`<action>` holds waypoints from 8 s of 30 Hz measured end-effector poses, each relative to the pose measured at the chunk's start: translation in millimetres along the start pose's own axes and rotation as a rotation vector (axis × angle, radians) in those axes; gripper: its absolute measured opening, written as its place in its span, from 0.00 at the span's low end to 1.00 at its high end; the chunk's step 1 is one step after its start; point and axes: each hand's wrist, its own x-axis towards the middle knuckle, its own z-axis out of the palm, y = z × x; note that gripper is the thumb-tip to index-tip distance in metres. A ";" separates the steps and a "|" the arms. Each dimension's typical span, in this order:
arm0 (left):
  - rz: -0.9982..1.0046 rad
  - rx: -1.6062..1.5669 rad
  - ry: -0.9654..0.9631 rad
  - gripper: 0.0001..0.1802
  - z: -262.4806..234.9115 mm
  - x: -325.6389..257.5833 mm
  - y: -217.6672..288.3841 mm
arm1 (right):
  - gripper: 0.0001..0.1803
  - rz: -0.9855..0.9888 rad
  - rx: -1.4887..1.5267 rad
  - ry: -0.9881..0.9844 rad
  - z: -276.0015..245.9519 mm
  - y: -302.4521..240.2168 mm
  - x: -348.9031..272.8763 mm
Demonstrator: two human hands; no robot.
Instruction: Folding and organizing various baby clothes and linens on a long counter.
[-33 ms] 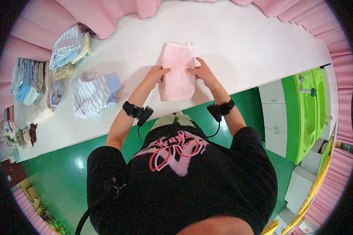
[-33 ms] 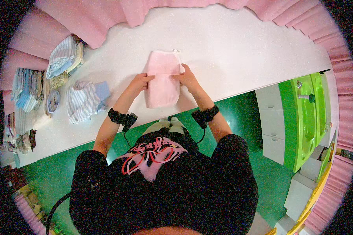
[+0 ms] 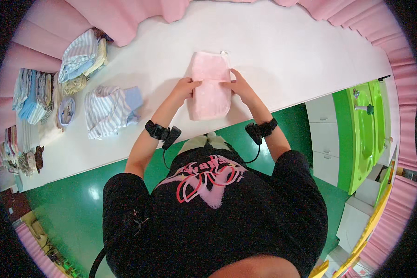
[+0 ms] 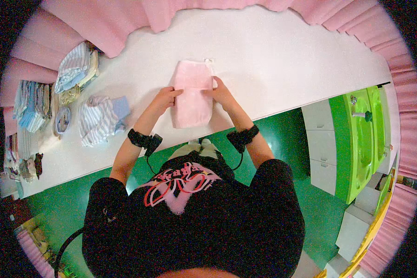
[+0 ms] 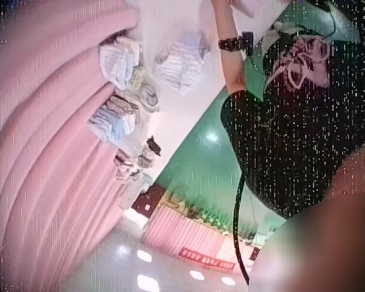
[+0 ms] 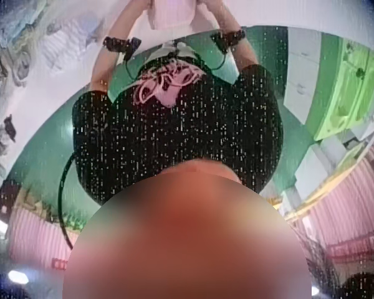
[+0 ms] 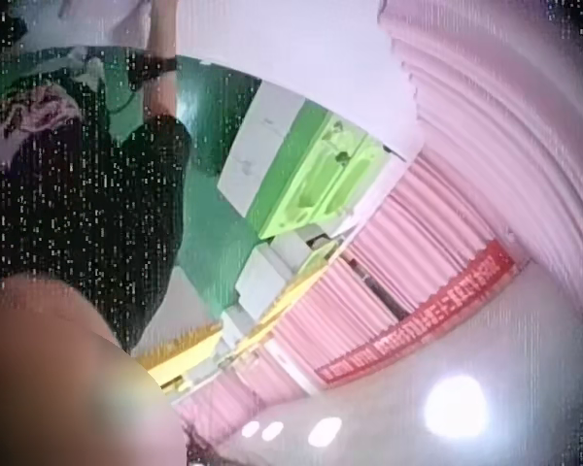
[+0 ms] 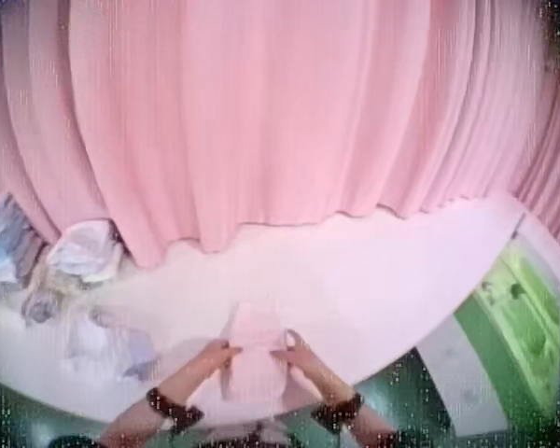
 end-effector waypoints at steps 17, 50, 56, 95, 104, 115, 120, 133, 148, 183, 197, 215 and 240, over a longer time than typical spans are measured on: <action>0.885 0.826 0.197 0.17 0.0 -18.1 42.1 | 0.13 -0.902 -1.005 0.150 -15.8 -45.8 -5.0; 0.801 1.450 0.220 0.37 23.6 -50.2 -49.8 | 0.30 -0.812 -1.154 0.036 16.6 27.9 -41.9; 0.729 1.442 0.194 0.46 23.6 -68.9 -51.8 | 0.45 -0.898 -1.293 -0.128 26.4 36.3 -58.8; 0.230 0.683 1.411 0.19 -397.1 -273.8 -133.8 | 0.25 -1.019 -0.732 -0.233 394.1 -68.2 -49.9; 0.234 1.024 1.500 0.17 -437.8 -263.9 -131.0 | 0.28 -1.146 -1.335 -0.165 384.4 -38.0 -46.0; 0.548 0.313 0.964 0.15 -351.4 -247.5 -93.1 | 0.13 -0.622 -0.655 -0.348 385.4 -95.2 -51.6; 0.411 0.406 0.762 0.31 -331.4 -227.6 -107.6 | 0.12 -1.663 -0.316 -0.150 355.3 -171.3 -171.0; 0.520 0.385 0.774 0.25 -318.7 -216.0 -121.8 | 0.15 -2.418 0.240 -0.028 328.7 -186.6 -304.6; 0.300 1.281 1.450 0.25 -370.2 -274.3 -182.3 | 0.19 -1.927 -0.470 0.058 403.9 -149.6 -156.5; 1.085 0.408 0.462 0.65 -189.3 -203.6 -30.5 | 0.14 -1.184 -0.553 0.489 338.7 -240.9 -93.1; 1.240 0.053 1.339 0.18 -154.6 -176.9 50.8 | 0.23 -1.385 -0.669 0.242 133.8 -237.1 -54.8; 0.653 1.314 0.611 0.40 -82.6 16.1 116.2 | 0.15 -0.498 -0.359 0.046 -98.0 -46.2 93.4; 0.673 0.561 0.526 0.17 -157.5 48.6 109.3 | 0.12 -0.479 -0.946 0.801 -247.5 -50.8 60.2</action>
